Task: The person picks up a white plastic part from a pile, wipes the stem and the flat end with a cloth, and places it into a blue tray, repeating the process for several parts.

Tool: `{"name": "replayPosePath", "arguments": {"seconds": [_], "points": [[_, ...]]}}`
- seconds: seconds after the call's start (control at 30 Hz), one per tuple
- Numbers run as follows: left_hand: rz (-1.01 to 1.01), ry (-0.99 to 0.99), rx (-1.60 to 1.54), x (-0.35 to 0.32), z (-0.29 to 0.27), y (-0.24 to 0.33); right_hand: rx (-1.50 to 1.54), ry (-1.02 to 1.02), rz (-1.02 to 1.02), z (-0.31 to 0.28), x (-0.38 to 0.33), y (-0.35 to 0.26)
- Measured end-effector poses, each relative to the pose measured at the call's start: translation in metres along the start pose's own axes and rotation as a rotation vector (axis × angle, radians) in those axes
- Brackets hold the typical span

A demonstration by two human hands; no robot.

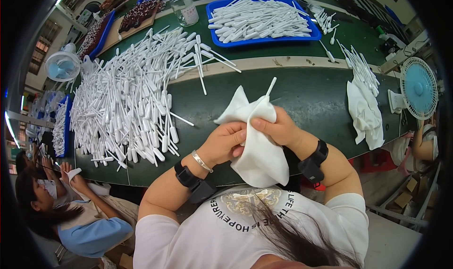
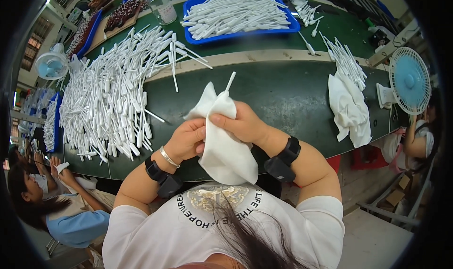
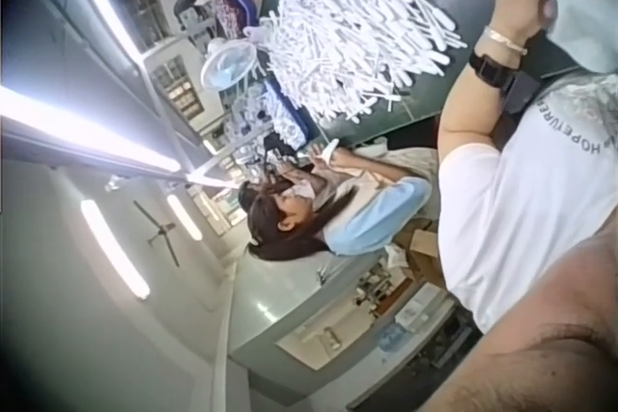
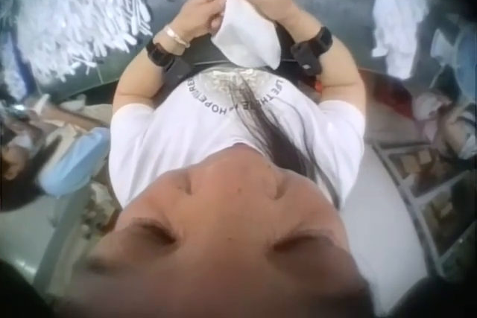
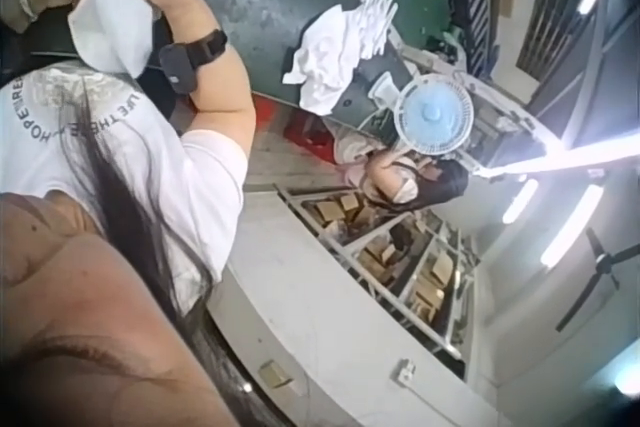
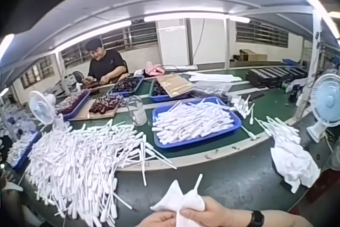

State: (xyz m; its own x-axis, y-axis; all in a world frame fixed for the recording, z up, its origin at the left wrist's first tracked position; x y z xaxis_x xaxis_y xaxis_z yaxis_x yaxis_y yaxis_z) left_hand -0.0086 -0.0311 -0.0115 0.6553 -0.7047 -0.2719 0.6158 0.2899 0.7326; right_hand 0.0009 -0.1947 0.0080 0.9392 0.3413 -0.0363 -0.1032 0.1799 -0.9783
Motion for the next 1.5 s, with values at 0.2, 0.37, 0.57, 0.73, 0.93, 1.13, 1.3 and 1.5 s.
{"name": "replayPosePath", "arguments": {"seconds": [0.2,0.37,0.57,0.73,0.93,1.13,1.3,1.5], "points": [[-0.086,-0.102,0.015,-0.001,0.000,0.006,0.405,0.272,0.034,-0.026,0.005,-0.023],[0.007,0.078,0.454,0.001,-0.004,0.014,0.214,0.321,-0.047,-0.035,0.009,-0.011],[-0.061,0.018,0.273,-0.003,-0.019,0.027,0.145,0.426,-0.047,-0.045,0.012,-0.013],[-0.067,0.030,-0.026,0.003,-0.022,0.020,0.180,0.261,0.184,-0.044,0.018,0.007],[-0.057,0.093,-0.009,0.009,-0.007,0.003,0.194,-0.062,0.215,0.021,0.000,0.011],[0.303,0.398,0.762,-0.006,-0.007,0.021,-0.157,0.149,-0.019,0.009,0.004,0.009],[0.391,0.344,0.408,-0.003,0.006,0.025,-0.586,-0.024,-0.126,0.021,-0.002,0.007],[0.572,0.418,0.314,-0.018,-0.005,0.031,-0.301,-0.143,-0.037,0.022,-0.002,0.007]]}}
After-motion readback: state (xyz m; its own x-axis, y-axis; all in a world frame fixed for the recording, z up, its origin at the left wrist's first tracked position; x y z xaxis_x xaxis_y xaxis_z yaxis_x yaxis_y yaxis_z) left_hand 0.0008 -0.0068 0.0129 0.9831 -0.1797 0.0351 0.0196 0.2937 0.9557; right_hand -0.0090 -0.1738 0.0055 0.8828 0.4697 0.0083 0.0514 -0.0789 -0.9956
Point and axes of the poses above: each hand's wrist, its own x-axis towards the middle knuckle, its own z-axis out of the palm, y = z × x, the point moved 2 cm from there along x, towards the middle knuckle
